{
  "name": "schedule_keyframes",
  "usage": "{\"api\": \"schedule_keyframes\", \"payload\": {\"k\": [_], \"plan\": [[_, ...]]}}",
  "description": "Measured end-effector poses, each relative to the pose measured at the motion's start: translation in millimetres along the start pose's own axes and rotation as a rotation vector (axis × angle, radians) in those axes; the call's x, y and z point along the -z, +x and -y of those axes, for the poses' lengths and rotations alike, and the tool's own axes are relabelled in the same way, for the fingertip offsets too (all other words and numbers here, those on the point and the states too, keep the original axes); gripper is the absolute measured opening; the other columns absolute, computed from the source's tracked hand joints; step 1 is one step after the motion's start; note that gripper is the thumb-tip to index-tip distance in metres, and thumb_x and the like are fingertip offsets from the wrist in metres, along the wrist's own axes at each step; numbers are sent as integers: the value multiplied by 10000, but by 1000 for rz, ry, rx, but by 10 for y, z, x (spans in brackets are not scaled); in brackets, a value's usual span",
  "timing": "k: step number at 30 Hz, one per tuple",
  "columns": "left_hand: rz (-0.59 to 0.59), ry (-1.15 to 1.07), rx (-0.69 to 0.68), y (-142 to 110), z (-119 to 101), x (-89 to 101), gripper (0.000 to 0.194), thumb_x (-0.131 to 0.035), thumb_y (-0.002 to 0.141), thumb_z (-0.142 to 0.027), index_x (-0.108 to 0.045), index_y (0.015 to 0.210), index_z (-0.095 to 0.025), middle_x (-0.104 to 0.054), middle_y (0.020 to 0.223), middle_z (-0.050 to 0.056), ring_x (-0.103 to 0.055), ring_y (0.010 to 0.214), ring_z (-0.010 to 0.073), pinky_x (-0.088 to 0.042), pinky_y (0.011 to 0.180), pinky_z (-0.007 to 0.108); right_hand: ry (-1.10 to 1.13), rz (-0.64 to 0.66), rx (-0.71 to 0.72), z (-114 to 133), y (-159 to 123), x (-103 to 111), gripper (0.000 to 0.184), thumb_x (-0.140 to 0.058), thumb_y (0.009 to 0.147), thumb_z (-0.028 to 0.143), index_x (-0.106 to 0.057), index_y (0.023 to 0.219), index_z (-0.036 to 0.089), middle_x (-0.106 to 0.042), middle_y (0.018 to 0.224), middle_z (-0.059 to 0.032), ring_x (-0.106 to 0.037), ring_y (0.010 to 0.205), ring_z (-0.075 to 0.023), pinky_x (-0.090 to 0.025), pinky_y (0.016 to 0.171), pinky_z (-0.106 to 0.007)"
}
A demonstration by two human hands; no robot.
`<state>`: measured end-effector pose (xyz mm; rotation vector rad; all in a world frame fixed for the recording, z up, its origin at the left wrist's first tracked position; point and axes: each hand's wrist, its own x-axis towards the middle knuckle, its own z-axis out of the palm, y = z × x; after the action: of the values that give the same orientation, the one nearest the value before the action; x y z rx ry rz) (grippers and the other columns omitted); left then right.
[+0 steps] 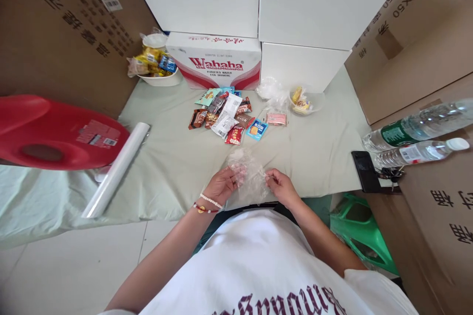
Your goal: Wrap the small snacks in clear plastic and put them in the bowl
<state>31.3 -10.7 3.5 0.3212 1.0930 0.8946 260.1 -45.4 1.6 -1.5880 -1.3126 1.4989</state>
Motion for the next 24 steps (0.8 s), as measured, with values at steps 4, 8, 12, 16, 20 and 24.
{"api": "schedule_keyframes", "payload": {"k": [4, 8, 12, 16, 20, 24], "plan": [[-57, 124, -137, 53, 119, -72, 320, -880, 632, -302, -654, 838, -207, -679, 773, -19, -598, 675, 129, -479, 659, 264, -364, -59, 210, 124, 3, 163, 265, -626, 905, 435, -716, 1037, 223, -683, 1038, -82, -619, 818, -204, -518, 770, -374], [-93, 261, -303, 20, 185, -194, 245, -863, 646, -260, -652, 764, -219, -658, 757, -25, -582, 732, 143, -459, 721, 263, -335, -109, 270, 375, 87, 141, 338, -545, 979, 516, -725, 1081, 249, -693, 1090, -101, -658, 944, -234, -540, 798, -380], [-119, 374, -380, -37, 212, -240, 202, -832, 706, -321, -665, 770, -227, -635, 707, -26, -531, 635, 133, -419, 630, 256, -143, 93, 248, 462, 260, -130, 378, -692, 857, 557, -731, 1072, 248, -715, 1063, -70, -667, 991, -234, -545, 746, -327], [-197, 420, -369, 2, 147, -52, 292, -693, 822, -513, -661, 799, -223, -516, 555, -54, -421, 478, 119, -342, 499, 261, 116, -15, 67, 370, 382, -206, 359, -689, 815, 579, -676, 848, 222, -644, 793, -10, -607, 738, -171, -504, 646, -291], [-310, 478, -354, 93, -33, 313, 355, -582, 855, -554, -640, 770, -214, -482, 535, -50, -389, 437, 118, -328, 464, 270, 279, -22, -94, 276, 386, -47, 398, -755, 729, 586, -627, 799, 216, -595, 754, 13, -514, 595, -124, -397, 500, -246], [-528, 572, -423, 104, -226, 586, 232, -692, 732, -337, -623, 910, -205, -600, 737, -8, -529, 574, 148, -460, 591, 306, 178, -85, -88, 148, 363, 66, 362, -720, 764, 565, -621, 779, 216, -544, 684, 31, -456, 538, -117, -349, 480, -253]]}}
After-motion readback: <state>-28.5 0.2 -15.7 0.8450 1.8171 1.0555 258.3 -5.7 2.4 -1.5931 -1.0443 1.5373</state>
